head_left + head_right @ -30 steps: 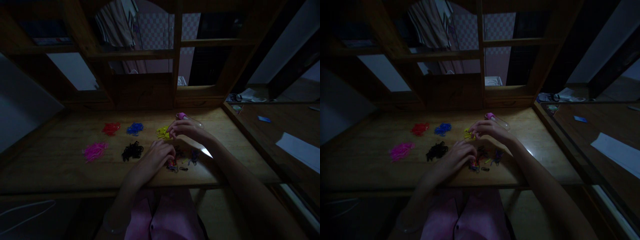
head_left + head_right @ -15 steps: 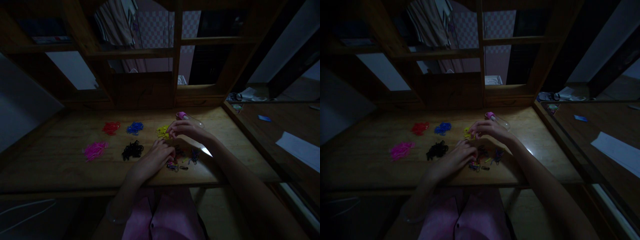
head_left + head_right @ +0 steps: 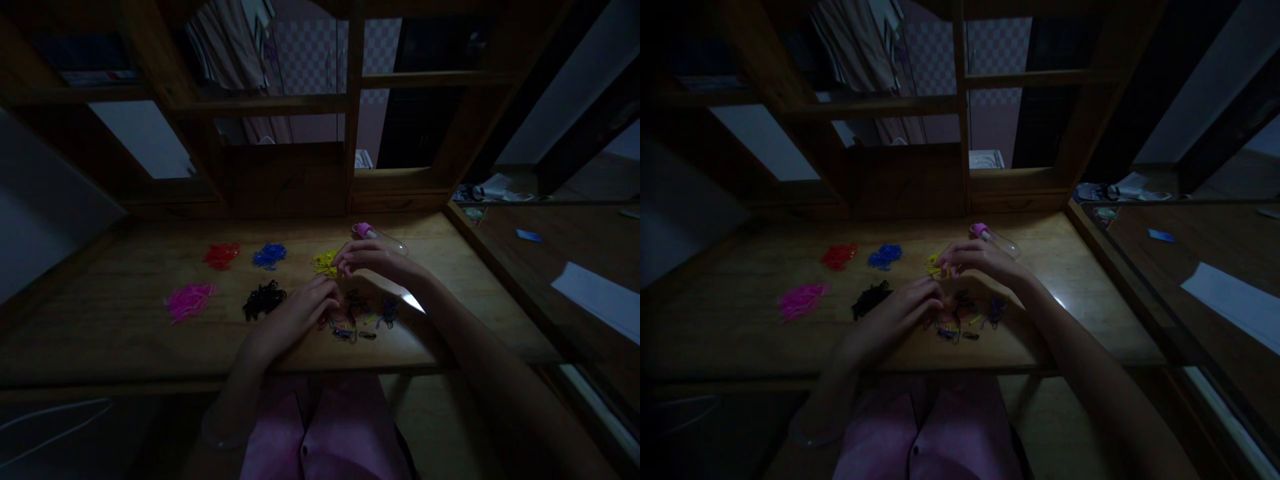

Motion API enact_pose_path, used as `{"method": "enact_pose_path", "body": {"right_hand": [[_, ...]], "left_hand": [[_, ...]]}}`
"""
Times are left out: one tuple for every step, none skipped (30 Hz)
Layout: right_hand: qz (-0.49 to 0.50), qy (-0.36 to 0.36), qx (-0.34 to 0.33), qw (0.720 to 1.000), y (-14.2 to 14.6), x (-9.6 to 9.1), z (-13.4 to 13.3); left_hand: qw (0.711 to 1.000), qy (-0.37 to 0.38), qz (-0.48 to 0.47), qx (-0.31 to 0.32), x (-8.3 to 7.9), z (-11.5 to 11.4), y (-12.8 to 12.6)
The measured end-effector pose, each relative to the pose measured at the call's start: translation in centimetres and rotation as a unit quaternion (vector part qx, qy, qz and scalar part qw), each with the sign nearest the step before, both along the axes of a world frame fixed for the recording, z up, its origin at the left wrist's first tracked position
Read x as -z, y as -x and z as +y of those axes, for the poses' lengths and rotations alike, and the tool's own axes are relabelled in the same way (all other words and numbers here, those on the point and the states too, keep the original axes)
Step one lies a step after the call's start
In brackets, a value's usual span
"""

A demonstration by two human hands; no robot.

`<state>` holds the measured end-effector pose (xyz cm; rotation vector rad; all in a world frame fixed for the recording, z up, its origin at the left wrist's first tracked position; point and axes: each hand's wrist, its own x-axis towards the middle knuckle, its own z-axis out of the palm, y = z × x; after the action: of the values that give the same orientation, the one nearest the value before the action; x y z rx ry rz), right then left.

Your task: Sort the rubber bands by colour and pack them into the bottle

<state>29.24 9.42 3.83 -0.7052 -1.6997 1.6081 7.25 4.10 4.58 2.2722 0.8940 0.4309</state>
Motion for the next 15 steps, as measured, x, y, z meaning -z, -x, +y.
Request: {"method": "enact_pose_path", "body": {"right_hand": [[-0.002, 0.002, 0.001, 1.0, 0.0, 0.0, 0.0], [-0.002, 0.004, 0.002, 1.0, 0.0, 0.0, 0.0], [-0.003, 0.005, 0.001, 1.0, 0.0, 0.0, 0.0], [-0.004, 0.005, -0.001, 1.0, -0.1, -0.1, 0.0], [-0.004, 0.004, -0.003, 1.0, -0.1, -0.1, 0.1], [-0.005, 0.002, -0.003, 1.0, -0.1, -0.1, 0.1], [-0.006, 0.0, -0.003, 1.0, -0.1, -0.1, 0.1], [-0.007, -0.001, -0.002, 1.0, -0.1, -0.1, 0.1], [-0.008, -0.001, 0.0, 1.0, -0.1, 0.0, 0.1], [-0.008, -0.001, 0.0, 1.0, -0.1, 0.0, 0.1], [-0.008, 0.0, -0.001, 1.0, -0.1, 0.0, 0.1], [-0.006, 0.001, -0.002, 1.0, -0.1, 0.0, 0.1], [-0.003, 0.002, -0.004, 1.0, -0.1, -0.1, 0.1], [-0.003, 0.004, -0.005, 1.0, 0.0, -0.1, 0.0], [-0.003, 0.005, -0.005, 1.0, 0.0, -0.1, 0.0]], "left_hand": [[1.0, 0.0, -0.002, -0.006, -0.1, 0.1, 0.0], [1.0, 0.001, -0.003, -0.011, -0.3, 0.1, 0.1], [1.0, 0.001, -0.004, -0.016, -0.4, 0.2, 0.2], [1.0, 0.001, -0.005, -0.023, -0.6, 0.2, 0.3], [1.0, 0.0, -0.003, -0.03, -0.7, 0.2, 0.4], [0.999, -0.001, -0.001, -0.037, -0.9, 0.1, 0.6], [0.999, -0.004, 0.002, -0.045, -1.0, 0.1, 0.8], [0.999, -0.007, 0.004, -0.051, -1.0, -0.1, 1.0], [0.998, -0.008, 0.007, -0.054, -1.0, -0.2, 1.2], [0.998, -0.009, 0.01, -0.056, -1.0, -0.3, 1.3], [0.998, -0.011, 0.014, -0.057, -0.9, -0.5, 1.5], [0.998, -0.012, 0.017, -0.057, -0.7, -0.7, 1.5], [0.998, -0.012, 0.02, -0.057, -0.5, -0.8, 1.6], [0.998, -0.011, 0.021, -0.058, -0.2, -1.0, 1.5], [0.998, -0.012, 0.021, -0.058, 0.1, -1.1, 1.4]]}}
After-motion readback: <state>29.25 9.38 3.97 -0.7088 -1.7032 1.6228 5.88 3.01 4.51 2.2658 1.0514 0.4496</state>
